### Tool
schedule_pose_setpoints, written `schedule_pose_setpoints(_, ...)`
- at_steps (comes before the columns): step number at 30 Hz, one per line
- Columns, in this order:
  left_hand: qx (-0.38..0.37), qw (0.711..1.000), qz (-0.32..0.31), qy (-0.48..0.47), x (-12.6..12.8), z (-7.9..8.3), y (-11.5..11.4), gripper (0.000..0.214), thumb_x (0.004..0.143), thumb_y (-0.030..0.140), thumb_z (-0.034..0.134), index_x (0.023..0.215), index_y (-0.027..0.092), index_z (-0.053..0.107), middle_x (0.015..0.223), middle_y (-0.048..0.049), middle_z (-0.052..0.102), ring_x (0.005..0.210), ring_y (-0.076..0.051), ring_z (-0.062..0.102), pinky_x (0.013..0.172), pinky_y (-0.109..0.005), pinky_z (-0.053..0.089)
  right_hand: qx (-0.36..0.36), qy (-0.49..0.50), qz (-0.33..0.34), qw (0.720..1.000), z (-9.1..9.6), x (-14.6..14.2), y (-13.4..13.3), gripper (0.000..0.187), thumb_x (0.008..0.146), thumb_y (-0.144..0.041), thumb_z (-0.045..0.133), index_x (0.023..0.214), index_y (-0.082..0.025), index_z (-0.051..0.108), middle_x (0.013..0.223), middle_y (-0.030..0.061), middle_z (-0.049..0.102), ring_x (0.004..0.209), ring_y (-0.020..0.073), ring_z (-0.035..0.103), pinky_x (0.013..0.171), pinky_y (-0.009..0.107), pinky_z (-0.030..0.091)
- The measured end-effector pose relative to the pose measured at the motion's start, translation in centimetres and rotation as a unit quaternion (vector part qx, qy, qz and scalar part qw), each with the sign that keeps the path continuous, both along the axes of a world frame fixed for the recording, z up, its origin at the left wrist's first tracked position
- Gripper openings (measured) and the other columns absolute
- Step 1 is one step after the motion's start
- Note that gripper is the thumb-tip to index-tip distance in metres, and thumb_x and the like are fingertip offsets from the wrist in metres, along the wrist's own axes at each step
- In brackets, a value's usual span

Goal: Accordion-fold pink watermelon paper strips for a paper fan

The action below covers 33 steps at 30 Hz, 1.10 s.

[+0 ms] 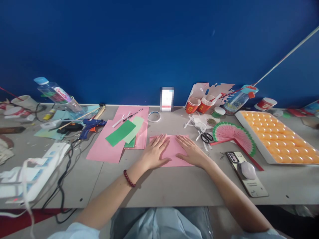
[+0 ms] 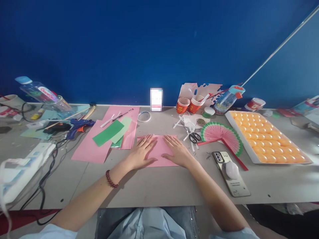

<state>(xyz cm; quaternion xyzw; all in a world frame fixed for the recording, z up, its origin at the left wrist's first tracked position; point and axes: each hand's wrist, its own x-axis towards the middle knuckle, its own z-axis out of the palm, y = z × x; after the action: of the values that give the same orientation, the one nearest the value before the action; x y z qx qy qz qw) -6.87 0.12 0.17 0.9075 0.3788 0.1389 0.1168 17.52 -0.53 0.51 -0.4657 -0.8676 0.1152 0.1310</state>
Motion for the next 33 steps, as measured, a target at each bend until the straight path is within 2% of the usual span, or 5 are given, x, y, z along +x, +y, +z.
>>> schedule_pose_setpoints(8, 0.026, 1.000, 0.016, 0.007, -0.7, -0.4, -0.1, 0.069, 0.089, 0.058, 0.040, 0.144, 0.018, 0.031, 0.151, -0.0120, 0.029, 0.141, -0.027, 0.022, 0.114, -0.047, 0.021, 0.035, -0.019, -0.001, 0.999, -0.2, -0.1, 0.4, 0.076, 0.086, -0.054, 0.050, 0.148, -0.017, 0.024, 0.150, 0.0130, 0.031, 0.140, 0.0266, 0.026, 0.115, 0.049, 0.024)
schedule_pose_setpoints(16, 0.050, 0.998, 0.034, -0.017, -0.8, -0.2, 1.2, 0.062, 0.087, 0.052, 0.049, 0.136, 0.015, 0.043, 0.147, -0.0155, 0.037, 0.138, -0.030, 0.029, 0.111, -0.049, 0.028, 0.060, 0.046, -0.038, 0.996, 0.6, 1.1, 1.0, 0.044, 0.090, -0.036, 0.050, 0.133, -0.028, 0.050, 0.139, 0.0076, 0.049, 0.129, 0.0266, 0.043, 0.104, 0.047, 0.040)
schedule_pose_setpoints(21, 0.084, 0.994, 0.063, -0.038, -1.0, 0.7, 1.3, 0.033, 0.087, 0.016, 0.047, 0.118, 0.016, 0.058, 0.132, -0.0139, 0.054, 0.124, -0.028, 0.047, 0.101, -0.046, 0.041, 0.019, 0.047, -0.009, 0.999, 1.0, 1.3, 0.7, 0.050, 0.079, -0.048, 0.063, 0.124, -0.026, 0.059, 0.125, 0.0080, 0.060, 0.120, 0.0284, 0.051, 0.101, 0.047, 0.042)
schedule_pose_setpoints(28, 0.071, 0.996, -0.021, -0.057, -0.8, 1.6, 0.0, 0.024, 0.088, 0.037, 0.055, 0.100, 0.018, 0.063, 0.106, -0.0091, 0.064, 0.097, -0.024, 0.057, 0.083, -0.039, 0.048, 0.012, 0.032, -0.022, 0.999, 0.8, 1.2, 0.5, 0.061, 0.076, -0.053, 0.065, 0.129, -0.025, 0.054, 0.136, 0.0099, 0.052, 0.124, 0.0308, 0.048, 0.102, 0.050, 0.040)
schedule_pose_setpoints(33, 0.088, 0.996, -0.019, -0.003, -0.8, 1.7, 0.0, 0.019, 0.092, 0.014, 0.045, 0.098, 0.017, 0.063, 0.099, -0.0073, 0.064, 0.093, -0.022, 0.057, 0.076, -0.035, 0.046, 0.017, 0.050, -0.016, 0.998, 1.0, 1.2, 0.5, 0.042, 0.079, -0.043, 0.065, 0.116, -0.023, 0.062, 0.134, 0.0096, 0.053, 0.122, 0.0288, 0.050, 0.100, 0.047, 0.041)
